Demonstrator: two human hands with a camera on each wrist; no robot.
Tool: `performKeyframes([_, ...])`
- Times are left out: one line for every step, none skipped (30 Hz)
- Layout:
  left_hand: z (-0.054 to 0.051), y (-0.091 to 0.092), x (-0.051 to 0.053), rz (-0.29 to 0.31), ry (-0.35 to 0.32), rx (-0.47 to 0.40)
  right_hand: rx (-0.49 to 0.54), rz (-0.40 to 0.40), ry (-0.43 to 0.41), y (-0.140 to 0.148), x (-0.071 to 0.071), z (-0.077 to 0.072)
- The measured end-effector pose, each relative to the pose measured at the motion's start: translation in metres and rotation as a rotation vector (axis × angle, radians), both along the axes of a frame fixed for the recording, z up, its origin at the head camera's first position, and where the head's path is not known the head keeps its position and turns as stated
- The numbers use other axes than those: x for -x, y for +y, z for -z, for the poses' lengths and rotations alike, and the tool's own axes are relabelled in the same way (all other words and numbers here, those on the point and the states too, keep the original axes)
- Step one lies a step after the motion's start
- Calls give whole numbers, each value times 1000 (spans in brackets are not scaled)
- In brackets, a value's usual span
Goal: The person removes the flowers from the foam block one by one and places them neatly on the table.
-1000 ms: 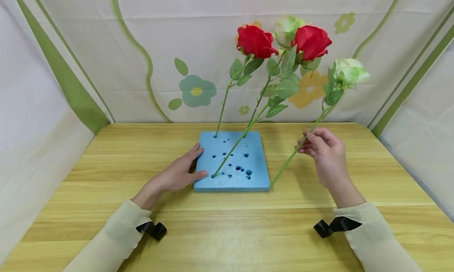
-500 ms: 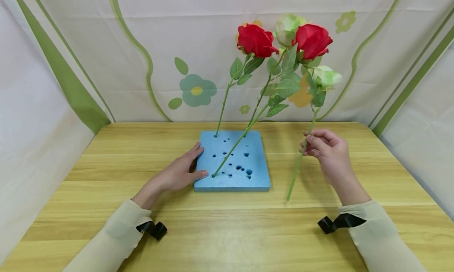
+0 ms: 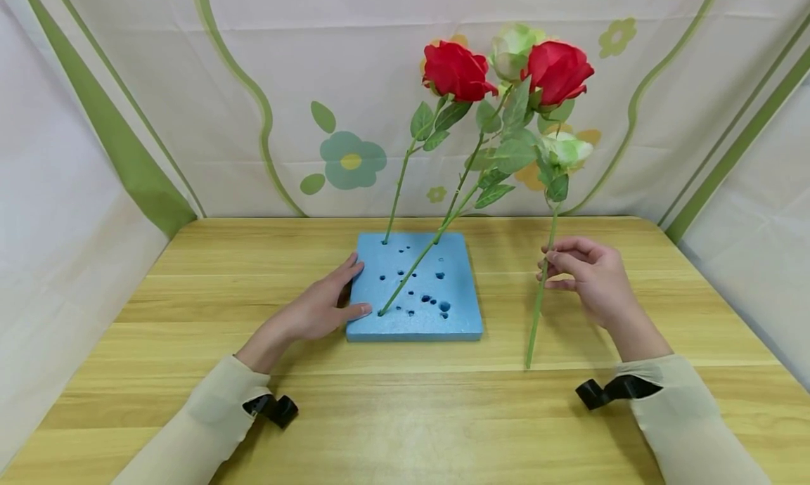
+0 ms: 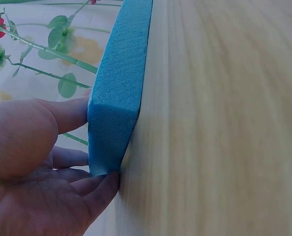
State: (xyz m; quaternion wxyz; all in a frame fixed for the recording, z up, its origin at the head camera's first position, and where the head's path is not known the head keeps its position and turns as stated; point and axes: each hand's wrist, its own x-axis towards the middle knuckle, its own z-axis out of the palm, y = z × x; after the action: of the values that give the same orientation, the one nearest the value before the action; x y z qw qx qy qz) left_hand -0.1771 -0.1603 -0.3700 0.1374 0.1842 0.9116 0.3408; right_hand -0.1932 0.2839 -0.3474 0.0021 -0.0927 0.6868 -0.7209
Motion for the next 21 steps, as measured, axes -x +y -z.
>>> performKeyframes([0,0,0,0,0,-1,-11,-4,-6,1,0,1])
performKeyframes([0,0,0,0,0,-3,-20,-8,-12,2,1,1])
performKeyframes([0,0,0,-1,0,-6,-29,-12,-18,4,1,2])
performKeyframes([0,0,0,0,0,-8,-35,-18,-24,5,1,3])
performKeyframes([0,0,0,0,-2,-10,-41,-23,-30,6,2,3])
performKeyframes([0,0,0,0,-2,-12,-49,-29,-38,7,2,4])
performKeyframes([0,0,0,0,-4,-14,-55,-36,-47,8,3,5])
performKeyframes([0,0,0,1,-6,-15,-65,-42,-56,9,3,5])
performKeyframes([0,-1,0,2,-7,-16,-81,-49,-65,10,3,6])
performKeyframes([0,-1,0,3,-8,-15,-99,-55,-74,11,4,7])
performKeyframes([0,-1,0,4,-8,-14,-121,-61,-81,12,4,7])
performKeyframes([0,-1,0,4,-8,-13,-144,-67,-89,12,4,8])
performKeyframes([0,0,0,5,-8,-12,-165,-70,-97,13,5,8])
performKeyframes([0,-1,0,6,-8,-10,-186,-73,-106,14,5,9])
performKeyframes([0,0,1,6,-8,-9,-206,-76,-112,14,5,9])
performKeyframes([0,0,1,6,-7,-7,-214,-80,-123,14,6,10])
performKeyframes([0,0,0,6,-8,-8,-221,-83,-133,15,6,11])
performKeyframes([0,0,0,6,-8,-8,-226,-86,-146,15,6,11])
performKeyframes([0,0,0,5,-8,-8,-234,-88,-157,15,7,12])
performKeyframes([0,0,0,5,-8,-8,-243,-91,-167,16,7,12])
performKeyframes([0,0,0,4,-8,-8,-255,-93,-174,16,7,13])
